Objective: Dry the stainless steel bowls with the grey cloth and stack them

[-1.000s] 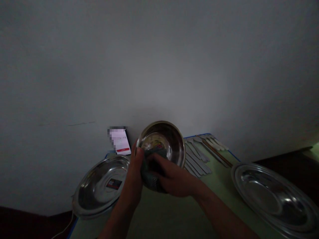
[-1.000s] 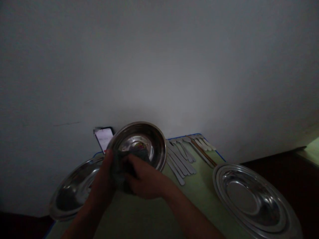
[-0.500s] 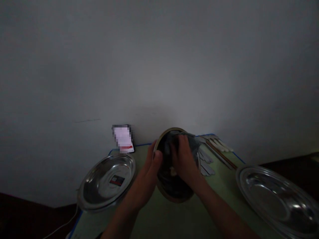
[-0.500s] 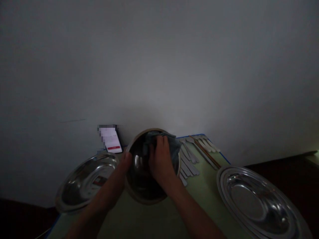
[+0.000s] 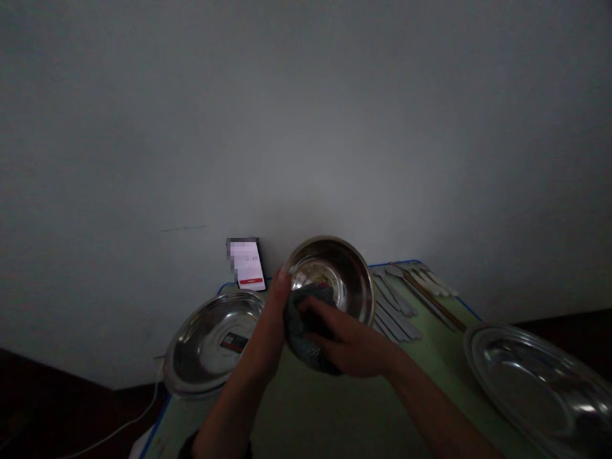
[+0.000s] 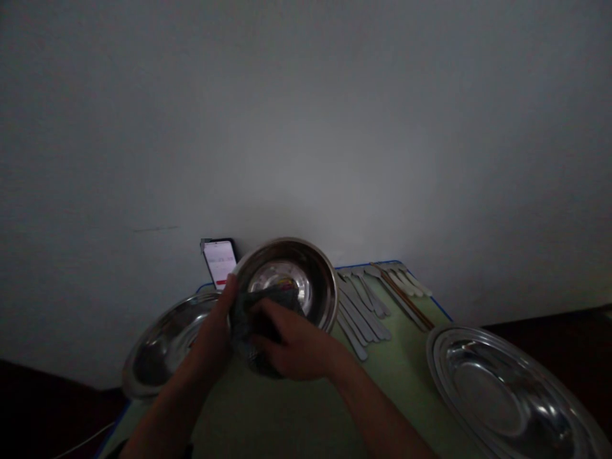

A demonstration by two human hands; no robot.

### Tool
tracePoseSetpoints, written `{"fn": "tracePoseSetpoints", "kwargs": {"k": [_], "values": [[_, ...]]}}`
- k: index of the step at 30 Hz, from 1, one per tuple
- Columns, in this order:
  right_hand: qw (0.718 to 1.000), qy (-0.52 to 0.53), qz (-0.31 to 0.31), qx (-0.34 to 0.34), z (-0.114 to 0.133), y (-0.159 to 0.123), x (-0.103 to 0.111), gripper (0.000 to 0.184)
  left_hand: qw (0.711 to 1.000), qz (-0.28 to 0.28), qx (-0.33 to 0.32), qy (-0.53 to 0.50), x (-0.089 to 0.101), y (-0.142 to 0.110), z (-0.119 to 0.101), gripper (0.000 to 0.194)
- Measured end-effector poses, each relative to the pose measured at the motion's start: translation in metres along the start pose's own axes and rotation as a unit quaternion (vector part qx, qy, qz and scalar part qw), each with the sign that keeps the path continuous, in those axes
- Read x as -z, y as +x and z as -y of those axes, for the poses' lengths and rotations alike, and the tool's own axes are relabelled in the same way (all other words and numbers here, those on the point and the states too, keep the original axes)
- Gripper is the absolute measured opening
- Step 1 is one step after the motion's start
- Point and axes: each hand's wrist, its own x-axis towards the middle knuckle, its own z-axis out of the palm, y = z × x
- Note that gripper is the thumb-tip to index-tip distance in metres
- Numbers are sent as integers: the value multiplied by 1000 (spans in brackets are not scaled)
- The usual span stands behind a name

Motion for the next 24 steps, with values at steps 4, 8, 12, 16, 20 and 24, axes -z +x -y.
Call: {"fn": "tracePoseSetpoints", "kwargs": {"k": [4,8,12,16,20,24], "values": [[998,5,-67,-4,1,2,-3,19,999,17,-38,20,-5,-7,5,59],[928,38,-362,-82,-5,4,-8,29,994,94,-12,56,-26,-24,19,63],[870,40,-470,-144,-9,1,-6,35,993,109,-12,38,-44,-36,25,66],[932,36,-353,-71,-2,-1,-6,33,997,71,-14,41,-38,-30,21,68],[986,17,-164,-14,14,-2,-7,34,999,15,-44,3,-19,-16,11,65],[992,-112,-53,7,21,-4,-5,27,998,-19,-64,-6,-7,-11,-1,63]]}}
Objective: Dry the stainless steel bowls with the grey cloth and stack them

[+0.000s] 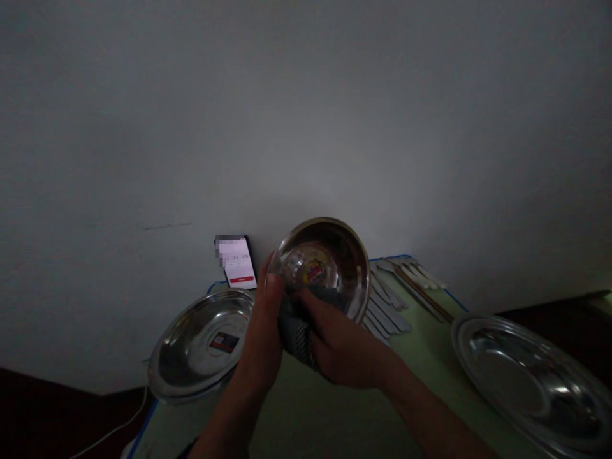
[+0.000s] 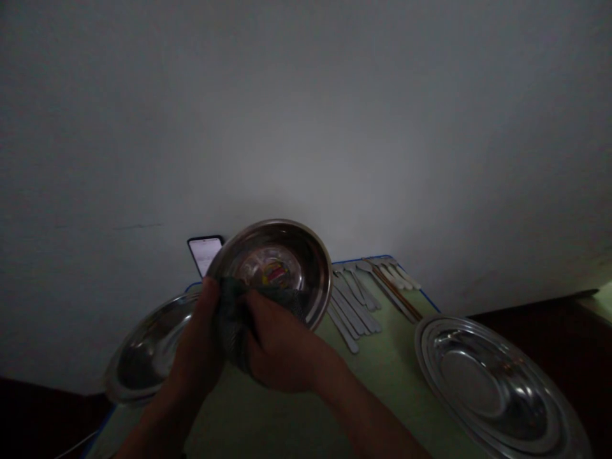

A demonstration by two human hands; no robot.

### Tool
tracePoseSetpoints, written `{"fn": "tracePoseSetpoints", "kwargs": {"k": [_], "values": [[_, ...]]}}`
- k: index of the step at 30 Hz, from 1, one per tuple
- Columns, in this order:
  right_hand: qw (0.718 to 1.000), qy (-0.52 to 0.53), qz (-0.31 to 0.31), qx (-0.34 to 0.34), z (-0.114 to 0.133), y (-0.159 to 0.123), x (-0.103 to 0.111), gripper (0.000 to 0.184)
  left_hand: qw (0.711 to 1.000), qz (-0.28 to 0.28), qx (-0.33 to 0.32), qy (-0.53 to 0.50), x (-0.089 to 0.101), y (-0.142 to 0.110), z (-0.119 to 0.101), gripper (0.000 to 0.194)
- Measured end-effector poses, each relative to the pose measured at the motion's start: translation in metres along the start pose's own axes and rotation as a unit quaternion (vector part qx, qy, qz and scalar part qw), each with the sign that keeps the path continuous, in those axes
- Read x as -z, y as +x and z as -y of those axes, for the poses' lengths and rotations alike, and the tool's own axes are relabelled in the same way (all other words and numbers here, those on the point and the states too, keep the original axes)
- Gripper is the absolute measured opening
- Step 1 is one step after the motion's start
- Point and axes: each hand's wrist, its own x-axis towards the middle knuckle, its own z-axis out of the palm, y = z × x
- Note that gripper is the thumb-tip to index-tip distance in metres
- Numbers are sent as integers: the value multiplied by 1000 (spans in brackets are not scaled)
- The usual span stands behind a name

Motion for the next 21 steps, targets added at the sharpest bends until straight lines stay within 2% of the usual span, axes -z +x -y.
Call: {"fn": "tracePoseSetpoints", "kwargs": {"k": [2,4,7,9,11,13,14,15,17,21], "values": [[990,-133,28,-28,-5,1,1,22,1000,-6,3,14,2,0,-6,62],[958,-272,14,-88,-15,3,1,22,999,-5,0,42,1,-2,-11,62],[901,-392,-95,-160,-32,10,6,23,996,8,-7,84,-7,-9,-17,63],[878,-398,-210,-165,-42,14,11,20,996,21,4,89,-15,-17,-19,64],[870,-349,-316,-147,-49,16,15,19,995,43,22,84,-24,-27,-19,64],[880,-248,-384,-129,-50,16,16,19,993,79,31,79,-32,-36,-16,66],[891,-183,-397,-124,-48,15,16,20,992,95,40,77,-34,-39,-14,65],[904,-114,-393,-122,-45,14,15,23,989,114,50,75,-36,-40,-11,65],[931,11,-345,-119,-36,10,12,31,987,128,64,72,-34,-37,-7,66],[977,149,-147,-41,-10,3,10,36,994,74,85,12,-19,-17,0,69]]}}
